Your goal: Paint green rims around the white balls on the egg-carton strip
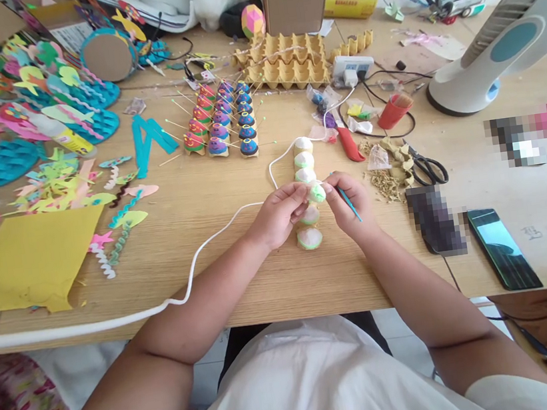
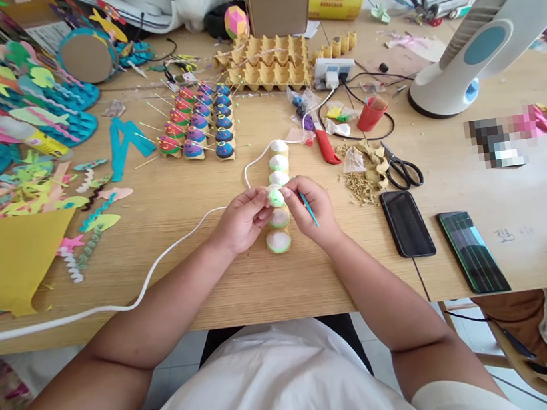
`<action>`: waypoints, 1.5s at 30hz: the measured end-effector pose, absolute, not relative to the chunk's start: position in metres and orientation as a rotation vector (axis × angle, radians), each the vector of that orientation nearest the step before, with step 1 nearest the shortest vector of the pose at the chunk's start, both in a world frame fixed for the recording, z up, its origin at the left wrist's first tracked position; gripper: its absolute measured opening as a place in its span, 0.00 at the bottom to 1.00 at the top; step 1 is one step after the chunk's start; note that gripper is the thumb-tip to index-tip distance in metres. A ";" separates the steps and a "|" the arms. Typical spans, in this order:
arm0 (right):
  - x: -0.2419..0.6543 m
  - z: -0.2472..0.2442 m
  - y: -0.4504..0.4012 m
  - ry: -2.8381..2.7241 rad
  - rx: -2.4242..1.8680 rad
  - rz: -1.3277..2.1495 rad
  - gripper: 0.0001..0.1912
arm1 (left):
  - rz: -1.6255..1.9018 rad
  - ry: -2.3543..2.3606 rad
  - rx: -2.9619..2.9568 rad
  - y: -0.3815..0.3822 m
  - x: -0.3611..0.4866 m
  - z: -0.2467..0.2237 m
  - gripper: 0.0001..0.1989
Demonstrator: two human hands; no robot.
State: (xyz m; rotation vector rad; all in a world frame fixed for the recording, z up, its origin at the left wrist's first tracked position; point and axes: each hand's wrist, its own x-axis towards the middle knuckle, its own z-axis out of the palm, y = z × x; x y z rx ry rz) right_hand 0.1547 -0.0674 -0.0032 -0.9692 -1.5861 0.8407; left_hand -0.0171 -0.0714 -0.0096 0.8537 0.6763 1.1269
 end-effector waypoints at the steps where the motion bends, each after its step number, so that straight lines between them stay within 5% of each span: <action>1: 0.155 -0.003 -0.068 -1.599 -0.970 0.819 0.26 | 1.101 0.659 0.874 -0.072 -0.018 -0.008 0.28; 7: 0.156 -0.009 -0.066 -1.542 -0.964 0.886 0.25 | 0.987 0.599 1.010 -0.076 -0.018 -0.009 0.29; 16: 0.150 -0.008 -0.064 -1.107 -0.805 1.614 0.29 | 1.274 0.778 1.018 -0.072 -0.020 -0.025 0.22; 22: 0.146 -0.002 -0.068 -1.116 -0.739 1.795 0.27 | 1.279 0.755 0.913 -0.068 -0.021 -0.021 0.24; 45: 0.150 -0.019 -0.065 -1.251 -0.882 1.162 0.22 | 1.200 0.688 0.984 -0.073 -0.022 -0.012 0.29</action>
